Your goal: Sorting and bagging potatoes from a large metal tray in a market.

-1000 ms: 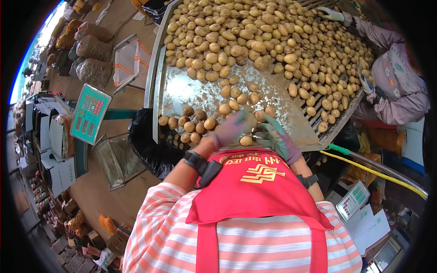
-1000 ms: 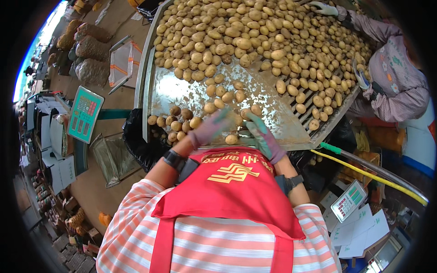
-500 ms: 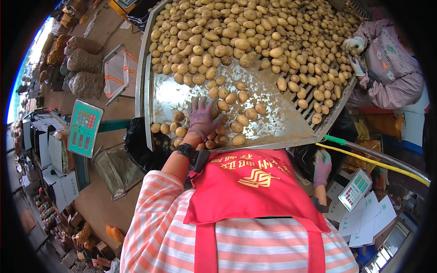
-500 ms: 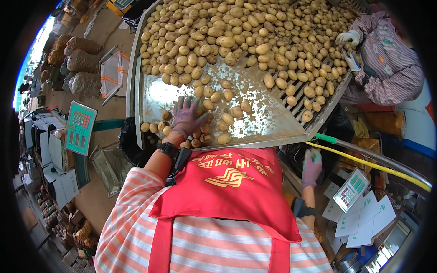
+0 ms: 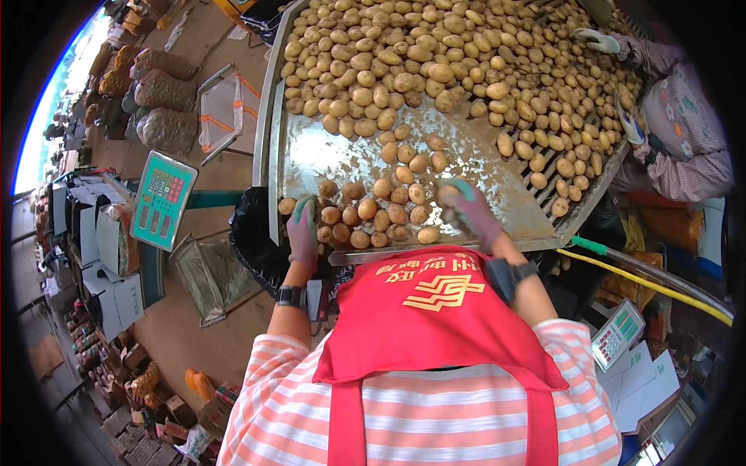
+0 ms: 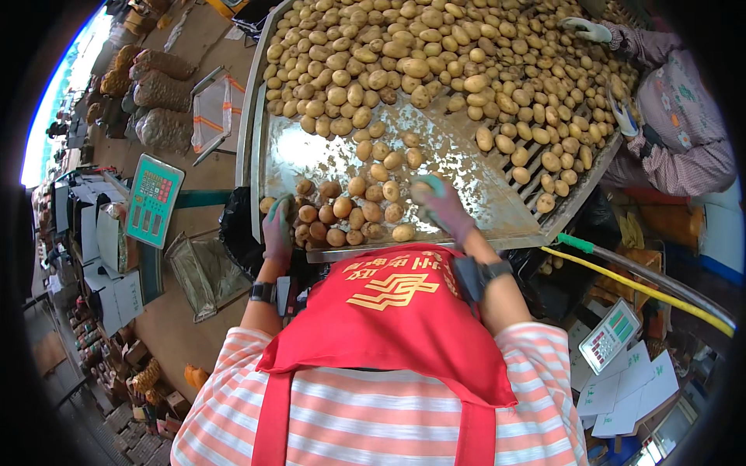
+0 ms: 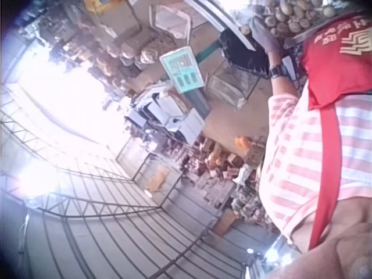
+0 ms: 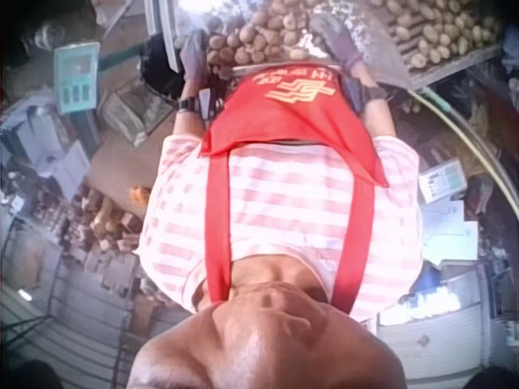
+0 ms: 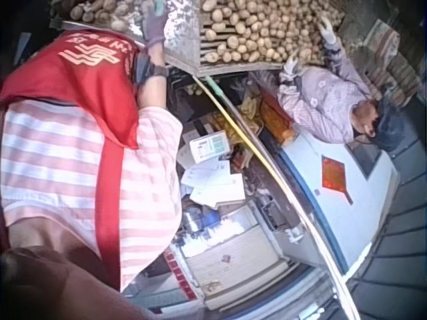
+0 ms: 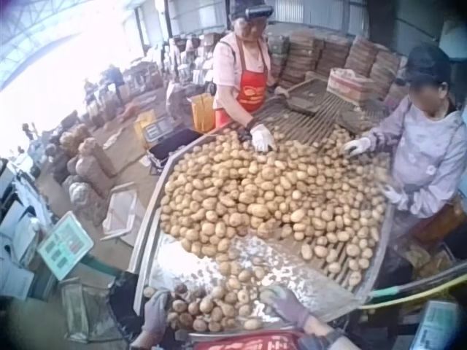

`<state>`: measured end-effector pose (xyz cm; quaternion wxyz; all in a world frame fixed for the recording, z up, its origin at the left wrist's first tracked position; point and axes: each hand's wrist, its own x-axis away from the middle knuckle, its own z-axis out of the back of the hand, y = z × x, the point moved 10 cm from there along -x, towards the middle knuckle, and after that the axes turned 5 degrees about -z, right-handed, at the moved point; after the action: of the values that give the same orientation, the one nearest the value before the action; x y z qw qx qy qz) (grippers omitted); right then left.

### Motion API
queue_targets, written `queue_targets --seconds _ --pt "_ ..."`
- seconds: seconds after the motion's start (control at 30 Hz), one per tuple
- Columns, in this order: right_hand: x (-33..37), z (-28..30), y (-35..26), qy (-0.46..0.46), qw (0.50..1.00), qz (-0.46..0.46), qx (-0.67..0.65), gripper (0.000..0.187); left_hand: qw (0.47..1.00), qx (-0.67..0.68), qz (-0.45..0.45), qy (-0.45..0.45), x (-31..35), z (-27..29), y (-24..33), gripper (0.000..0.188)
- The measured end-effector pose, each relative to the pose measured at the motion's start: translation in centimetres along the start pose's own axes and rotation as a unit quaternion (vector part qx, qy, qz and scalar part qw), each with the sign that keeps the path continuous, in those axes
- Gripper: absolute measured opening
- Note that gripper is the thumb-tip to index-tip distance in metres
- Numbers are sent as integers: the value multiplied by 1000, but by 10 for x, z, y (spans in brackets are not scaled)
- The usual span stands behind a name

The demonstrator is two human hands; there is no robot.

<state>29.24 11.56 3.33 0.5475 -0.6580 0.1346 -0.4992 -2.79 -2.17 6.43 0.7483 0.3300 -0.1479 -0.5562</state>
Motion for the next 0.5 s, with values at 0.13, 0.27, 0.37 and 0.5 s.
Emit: queue_targets --seconds 0.13,0.27,0.37,0.5 --pt "87 51 46 27 933 -128 -334 46 926 258 258 96 42 7 -51 25" --pt "197 134 109 185 864 -157 -441 47 907 267 279 166 49 2 -67 22" --pt "289 202 220 498 726 -226 -417 52 976 144 135 96 6 -7 -20 24" --pt "261 201 214 436 805 -164 -366 47 980 -20 18 -199 -23 -68 56 44"
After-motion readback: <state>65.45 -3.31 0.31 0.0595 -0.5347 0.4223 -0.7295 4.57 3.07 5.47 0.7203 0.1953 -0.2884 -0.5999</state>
